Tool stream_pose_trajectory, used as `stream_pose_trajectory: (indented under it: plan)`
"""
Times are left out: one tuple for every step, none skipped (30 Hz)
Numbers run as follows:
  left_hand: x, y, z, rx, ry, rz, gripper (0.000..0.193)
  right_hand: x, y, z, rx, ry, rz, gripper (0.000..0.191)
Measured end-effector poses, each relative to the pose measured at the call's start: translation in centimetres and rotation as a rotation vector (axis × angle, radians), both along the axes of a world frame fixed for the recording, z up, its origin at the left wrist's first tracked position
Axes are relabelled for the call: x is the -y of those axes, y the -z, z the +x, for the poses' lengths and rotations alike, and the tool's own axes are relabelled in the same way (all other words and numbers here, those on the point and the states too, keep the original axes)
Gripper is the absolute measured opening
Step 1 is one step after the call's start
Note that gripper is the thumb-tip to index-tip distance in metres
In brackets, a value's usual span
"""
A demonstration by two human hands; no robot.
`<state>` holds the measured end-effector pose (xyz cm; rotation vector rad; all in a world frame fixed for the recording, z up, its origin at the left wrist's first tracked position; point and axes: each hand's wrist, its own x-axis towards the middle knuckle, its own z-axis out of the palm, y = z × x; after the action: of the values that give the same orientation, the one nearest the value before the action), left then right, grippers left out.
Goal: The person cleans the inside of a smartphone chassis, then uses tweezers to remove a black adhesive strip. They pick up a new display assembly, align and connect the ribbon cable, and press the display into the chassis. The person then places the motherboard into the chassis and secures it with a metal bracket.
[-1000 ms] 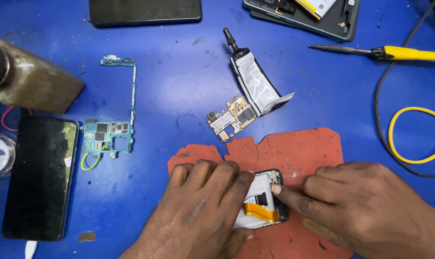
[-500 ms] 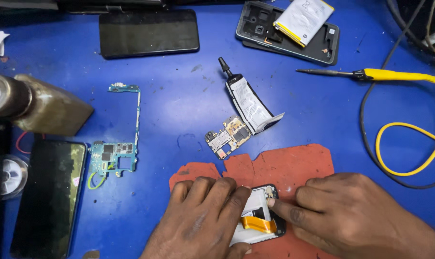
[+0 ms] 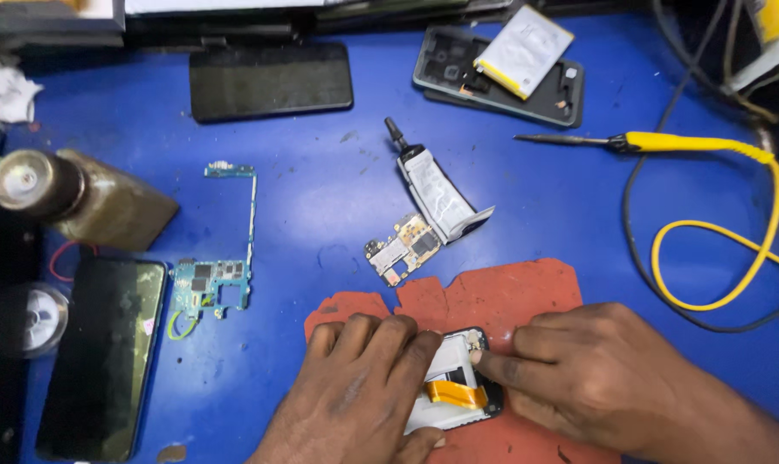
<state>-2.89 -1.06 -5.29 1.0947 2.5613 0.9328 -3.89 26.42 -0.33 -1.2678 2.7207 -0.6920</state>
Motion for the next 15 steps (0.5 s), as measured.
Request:
stream_pose_trajectory:
  plan:
    - [0.0, -0.2, 0.0, -0.01, 0.002, 0.002, 0.085, -0.1, 0.0, 0.0, -0.02, -0.005, 0.0, 0.036]
    - [0.0, -0.4, 0.0, -0.017, 0.002, 0.004, 0.084, -0.1, 0.0, 0.0, -0.037, -0.011, 0.0, 0.037]
    - [0.0, -0.5, -0.1, -0.015, 0.008, -0.02, 0.084, -0.1, 0.1, 0.0, -0.049, -0.021, -0.001, 0.038]
    - [0.0, -0.7, 0.0, -0.011, 0.01, -0.044, 0.084, -0.1, 0.0, 0.0, -0.045, -0.019, 0.004, 0.038]
    - [0.1, -0.8, 0.0, -0.005, 0.012, -0.069, 0.084, -0.1, 0.0, 0.1, -0.04, -0.019, 0.009, 0.038]
    - [0.1, -0.8, 0.0, 0.001, 0.012, -0.064, 0.085, -0.2, 0.0, 0.1, -0.036, -0.018, 0.015, 0.038]
    - [0.1, -0.8, 0.0, 0.005, 0.014, -0.06, 0.085, -0.2, -0.1, 0.0, -0.003, -0.021, 0.044, 0.04]
    - [0.1, -0.7, 0.0, 0.007, 0.015, -0.055, 0.086, -0.2, -0.2, 0.0, 0.03, -0.024, 0.074, 0.042]
    - [0.1, -0.6, -0.1, -0.013, 0.011, -0.051, 0.086, -0.2, -0.3, 0.0, 0.064, -0.027, 0.104, 0.044]
    - [0.0, -0.5, -0.1, -0.031, 0.007, -0.048, 0.088, -0.2, -0.4, 0.0, 0.052, -0.039, 0.09, 0.042]
    - [-0.1, -0.4, -0.2, -0.05, 0.003, -0.044, 0.089, -0.2, -0.5, 0.0, 0.04, -0.052, 0.076, 0.04]
    - [-0.2, -0.3, -0.2, -0.054, -0.003, -0.053, 0.09, -0.2, -0.6, 0.0, 0.028, -0.064, 0.062, 0.039]
    - [-0.3, -0.3, -0.2, -0.057, -0.007, -0.062, 0.09, -0.2, -0.7, -0.1, 0.033, -0.07, 0.088, 0.04]
    - [-0.3, -0.4, -0.1, -0.058, -0.011, -0.07, 0.091, -0.2, -0.9, 0.0, 0.04, -0.075, 0.115, 0.041]
    - [-0.3, -0.5, -0.1, -0.045, -0.005, -0.07, 0.091, -0.2, -1.0, 0.1, 0.048, -0.082, 0.142, 0.042]
